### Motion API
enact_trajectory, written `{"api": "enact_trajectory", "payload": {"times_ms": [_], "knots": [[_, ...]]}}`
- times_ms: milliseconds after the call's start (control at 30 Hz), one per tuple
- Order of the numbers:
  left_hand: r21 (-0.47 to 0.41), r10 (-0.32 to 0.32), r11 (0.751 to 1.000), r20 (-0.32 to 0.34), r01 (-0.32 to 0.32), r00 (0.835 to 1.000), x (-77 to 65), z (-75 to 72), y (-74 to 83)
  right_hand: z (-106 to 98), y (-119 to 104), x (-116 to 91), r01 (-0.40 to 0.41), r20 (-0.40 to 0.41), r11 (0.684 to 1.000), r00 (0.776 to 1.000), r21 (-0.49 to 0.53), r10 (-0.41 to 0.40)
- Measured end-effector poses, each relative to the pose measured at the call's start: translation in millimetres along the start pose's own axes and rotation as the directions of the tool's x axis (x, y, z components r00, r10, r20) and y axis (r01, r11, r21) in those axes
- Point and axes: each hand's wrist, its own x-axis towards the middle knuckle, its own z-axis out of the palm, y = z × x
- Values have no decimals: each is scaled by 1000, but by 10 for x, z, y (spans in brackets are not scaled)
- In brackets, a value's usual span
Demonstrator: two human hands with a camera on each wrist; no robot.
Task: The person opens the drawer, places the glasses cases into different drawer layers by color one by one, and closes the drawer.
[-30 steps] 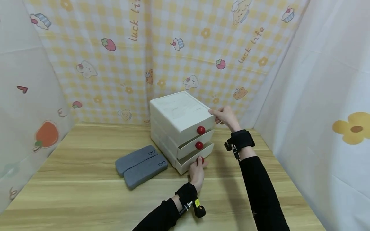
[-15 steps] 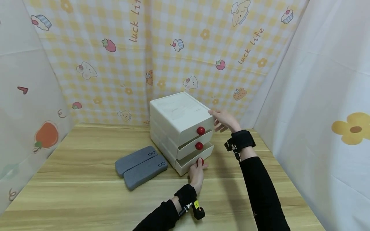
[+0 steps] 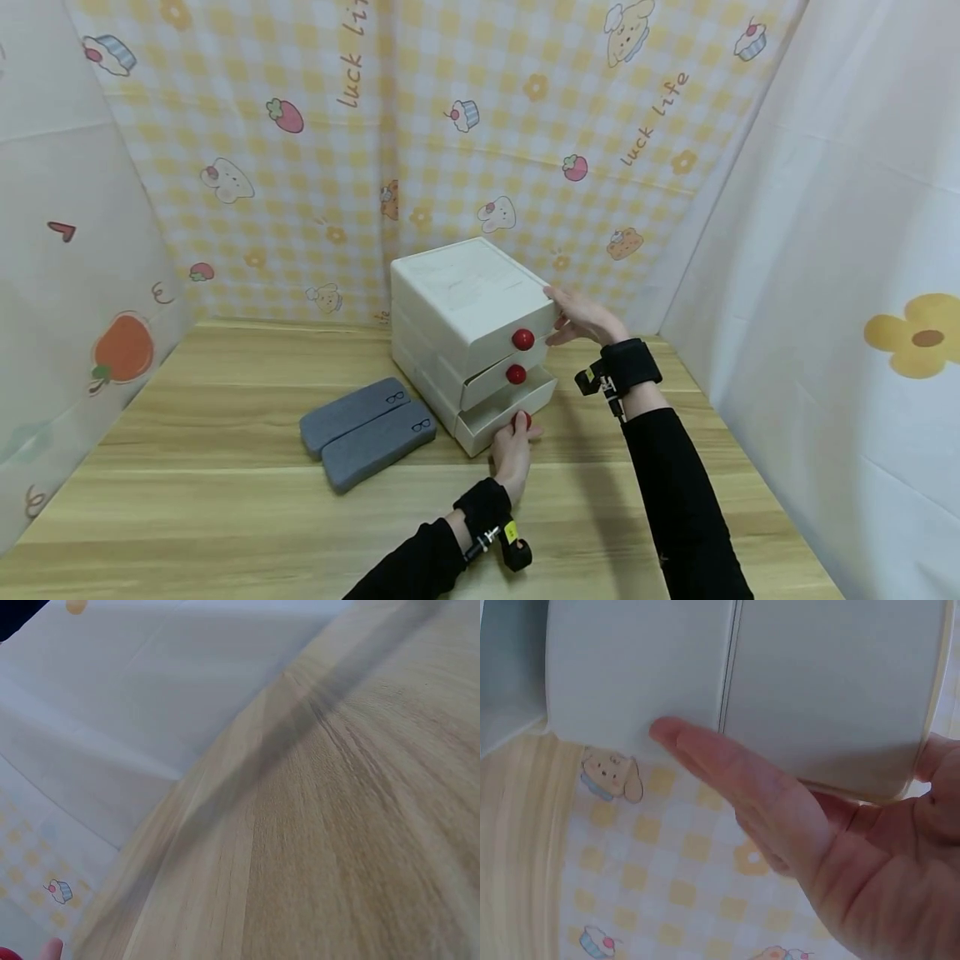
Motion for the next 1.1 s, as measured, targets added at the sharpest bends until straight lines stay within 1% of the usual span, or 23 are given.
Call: {"api": "enact_trajectory", "payload": {"times_ms": [67, 167, 367, 500, 600, 767, 900, 1100], "knots": [[1, -4, 1000, 7, 4, 1000, -8, 3, 0, -12, 3, 2, 3, 8, 1000, 1000, -12, -3], [-4, -11, 1000, 25, 11, 1000, -16, 1, 3, -27, 0, -3, 0, -3, 998, 1000, -68, -1], [-45, -23, 999, 68, 26, 997, -34, -15, 14, -30, -52, -16, -24, -63, 977, 998, -213, 11], [-28, -47, 998, 88, 50, 995, -70, -19, 22, -19, -97, -18, -34, -110, 961, 994, -275, 4], [5, -62, 998, 101, 62, 993, -110, -13, 20, -17, -123, -17, -47, -145, 954, 989, -295, 3], [45, -52, 998, 108, 47, 993, -167, 7, 3, -28, -143, -12, -54, -167, 950, 986, -309, 1], [28, -54, 998, 128, 51, 990, -202, 14, -22, -36, -139, -5, -52, -167, 949, 986, -310, 0], [-2, -52, 999, 139, 53, 989, -238, 16, -22, -36, -140, -13, -57, -167, 951, 986, -304, 6]]}}
